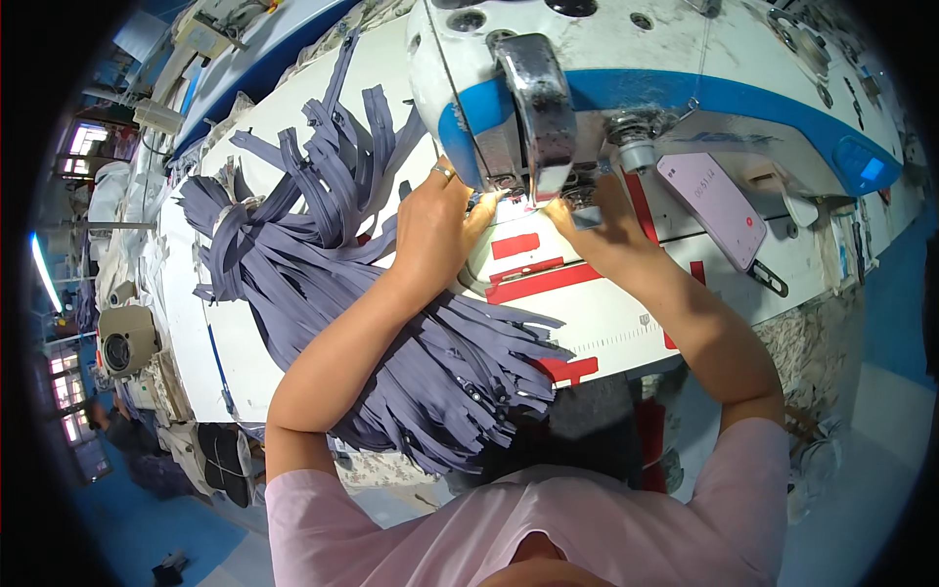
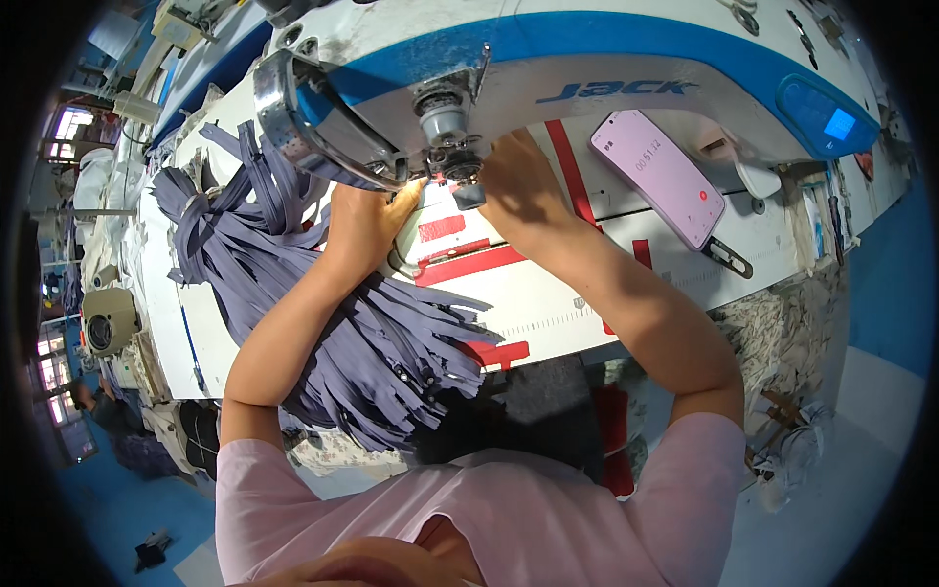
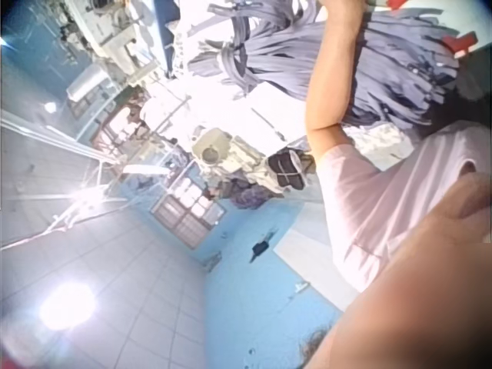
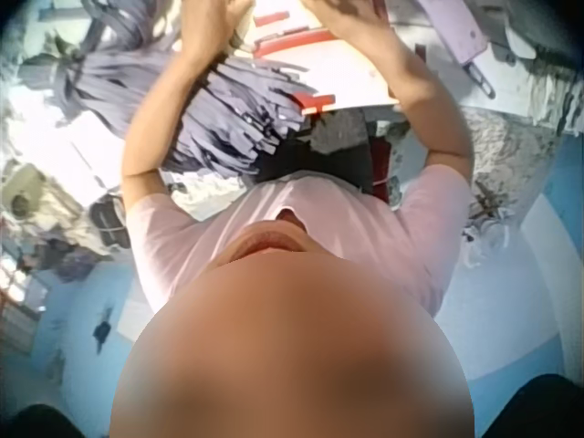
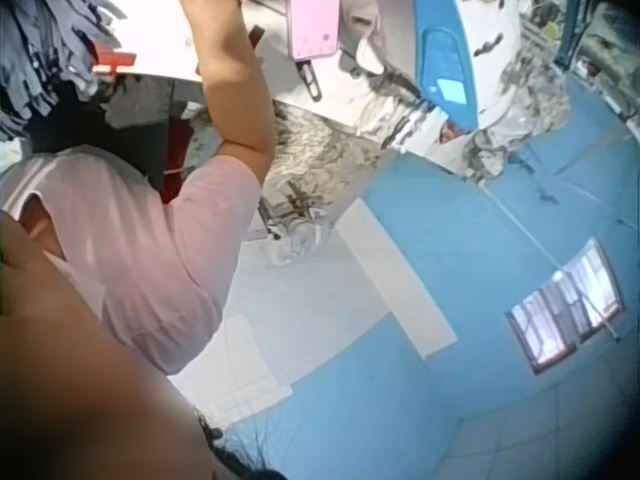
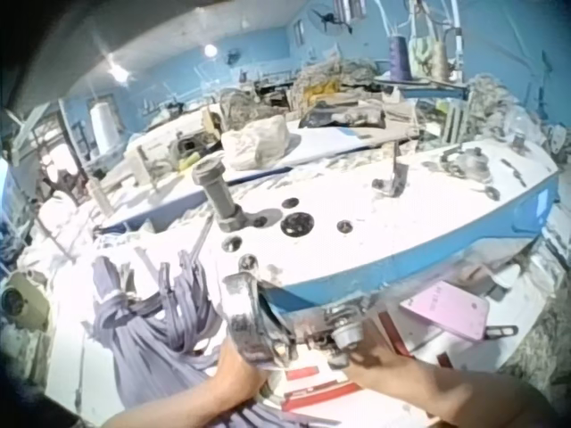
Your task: Sewing zippers using an industrial sewing machine in a factory setting.
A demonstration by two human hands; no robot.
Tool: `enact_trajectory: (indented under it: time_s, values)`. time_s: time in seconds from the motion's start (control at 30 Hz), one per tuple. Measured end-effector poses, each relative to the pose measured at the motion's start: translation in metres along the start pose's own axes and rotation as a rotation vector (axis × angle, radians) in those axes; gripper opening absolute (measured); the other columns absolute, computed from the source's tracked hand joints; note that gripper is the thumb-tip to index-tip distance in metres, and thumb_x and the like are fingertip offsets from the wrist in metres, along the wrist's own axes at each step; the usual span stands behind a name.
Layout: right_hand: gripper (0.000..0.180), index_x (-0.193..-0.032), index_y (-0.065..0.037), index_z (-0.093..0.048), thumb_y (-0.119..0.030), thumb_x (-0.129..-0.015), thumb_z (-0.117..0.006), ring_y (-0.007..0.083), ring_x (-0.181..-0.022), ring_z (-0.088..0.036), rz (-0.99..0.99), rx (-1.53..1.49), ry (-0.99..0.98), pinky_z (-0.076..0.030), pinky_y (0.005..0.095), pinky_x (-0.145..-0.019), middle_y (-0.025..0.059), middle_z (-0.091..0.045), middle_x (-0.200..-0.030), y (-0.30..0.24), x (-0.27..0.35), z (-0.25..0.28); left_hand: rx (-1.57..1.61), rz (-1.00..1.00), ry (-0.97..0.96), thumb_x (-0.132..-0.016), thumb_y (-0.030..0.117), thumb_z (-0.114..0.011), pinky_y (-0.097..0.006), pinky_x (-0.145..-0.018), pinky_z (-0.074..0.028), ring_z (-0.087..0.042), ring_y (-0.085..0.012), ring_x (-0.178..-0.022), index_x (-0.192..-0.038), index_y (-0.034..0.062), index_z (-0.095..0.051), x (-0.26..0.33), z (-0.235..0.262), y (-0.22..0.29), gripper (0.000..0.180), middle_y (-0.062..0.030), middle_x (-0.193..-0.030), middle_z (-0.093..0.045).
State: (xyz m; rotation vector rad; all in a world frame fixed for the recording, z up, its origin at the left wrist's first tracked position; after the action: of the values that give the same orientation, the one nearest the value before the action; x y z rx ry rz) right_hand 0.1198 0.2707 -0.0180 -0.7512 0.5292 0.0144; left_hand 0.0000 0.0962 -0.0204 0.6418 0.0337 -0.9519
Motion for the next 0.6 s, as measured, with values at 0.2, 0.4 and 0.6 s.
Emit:
enact_trajectory:
  time_s: [0.2,0.4,0.6]
  values:
    - [0.022,-0.102,0.0,-0.064,-0.001,-0.082,-0.057,0.0395,-0.099,-0.056,-0.007,0.037,-0.004,-0.048,0.0493,-0.088,0.0183,-0.062,-0.102,-0.001,-0.004,0.001,-0.025,0.019,-0.028,-0.084,0.017,-0.077,-0.046,-0.064,-0.053,-0.067,-0.0376,-0.076,-0.096,-0.0008,-0.063,-0.002,0.005,-0.001,0.026,-0.016,-0.099,-0.064]
    - [0.026,-0.11,0.0,-0.066,-0.02,-0.094,-0.071,0.0233,-0.103,-0.062,0.02,0.039,-0.11,-0.049,0.0367,-0.085,0.0154,-0.066,-0.104,0.012,-0.002,0.016,-0.202,0.023,-0.051,-0.089,0.021,-0.073,-0.044,-0.06,-0.052,-0.067,-0.0343,-0.075,-0.098,0.0042,-0.06,0.004,0.031,0.011,0.023,-0.0119,-0.097,-0.064]
    - [0.017,-0.107,-0.003,-0.066,-0.013,-0.094,-0.07,0.0129,-0.091,-0.064,-0.197,0.027,-0.182,-0.051,0.0305,-0.079,0.0063,-0.071,-0.099,0.021,0.011,0.009,-0.031,0.166,-0.196,-0.087,0.02,-0.075,-0.043,-0.068,-0.052,-0.068,-0.0313,-0.074,-0.092,0.0027,-0.065,0.001,0.048,0.001,0.02,-0.0129,-0.087,-0.068]
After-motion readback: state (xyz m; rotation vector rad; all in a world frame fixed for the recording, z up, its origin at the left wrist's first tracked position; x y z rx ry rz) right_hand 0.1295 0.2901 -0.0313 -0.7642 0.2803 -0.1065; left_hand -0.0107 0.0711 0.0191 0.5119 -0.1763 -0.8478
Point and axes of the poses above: each hand's wrist, its own x-axis away from the middle knuckle, its own z-axis out of the back of the hand, y = z × x, the point moved 1 cm from there along -x, towards the middle knuckle
